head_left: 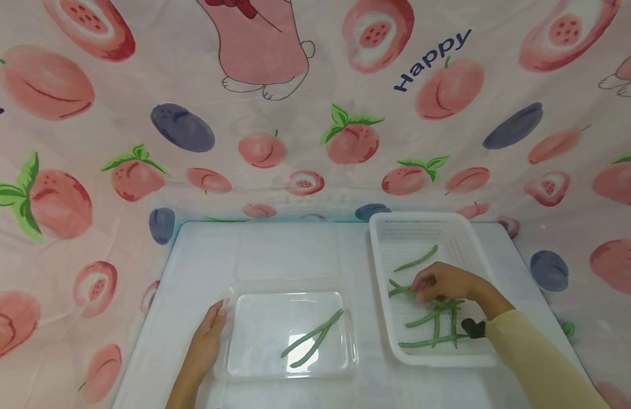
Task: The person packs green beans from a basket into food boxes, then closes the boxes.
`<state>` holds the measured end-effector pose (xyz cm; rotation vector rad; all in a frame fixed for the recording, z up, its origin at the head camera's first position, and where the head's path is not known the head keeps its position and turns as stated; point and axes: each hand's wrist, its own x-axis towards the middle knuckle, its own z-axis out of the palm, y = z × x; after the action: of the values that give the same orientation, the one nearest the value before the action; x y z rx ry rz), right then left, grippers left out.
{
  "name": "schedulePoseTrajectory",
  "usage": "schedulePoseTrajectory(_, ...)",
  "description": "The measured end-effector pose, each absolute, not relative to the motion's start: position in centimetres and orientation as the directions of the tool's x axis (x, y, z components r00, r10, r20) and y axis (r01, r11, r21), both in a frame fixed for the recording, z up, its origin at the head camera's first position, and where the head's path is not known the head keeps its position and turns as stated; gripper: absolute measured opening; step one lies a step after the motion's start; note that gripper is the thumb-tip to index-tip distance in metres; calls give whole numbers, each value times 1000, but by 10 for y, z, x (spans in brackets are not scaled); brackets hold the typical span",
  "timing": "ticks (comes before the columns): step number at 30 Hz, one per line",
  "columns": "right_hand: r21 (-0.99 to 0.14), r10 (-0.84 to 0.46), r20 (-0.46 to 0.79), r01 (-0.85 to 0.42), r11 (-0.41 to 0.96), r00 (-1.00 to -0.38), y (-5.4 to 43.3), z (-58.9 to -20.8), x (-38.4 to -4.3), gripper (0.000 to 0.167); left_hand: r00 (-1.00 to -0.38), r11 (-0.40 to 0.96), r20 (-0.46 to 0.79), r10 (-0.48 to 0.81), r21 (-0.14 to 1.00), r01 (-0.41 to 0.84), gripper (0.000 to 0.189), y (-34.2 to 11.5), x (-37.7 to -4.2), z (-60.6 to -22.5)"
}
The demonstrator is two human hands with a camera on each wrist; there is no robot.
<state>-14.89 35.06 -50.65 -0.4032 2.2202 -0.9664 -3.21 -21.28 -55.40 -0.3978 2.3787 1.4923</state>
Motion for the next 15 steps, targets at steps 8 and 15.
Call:
schedulePoseTrajectory(8,-776,-468,-444,66,627,-764,351,-489,-147,29,-910,425,-409,-74,812,-399,73,-213,-33,-554)
schedulePoseTrajectory(15,-799,-438,-399,71,597,-806,342,-471,-145,35,-910,433,-408,-75,809,-399,73,-212,-33,-553)
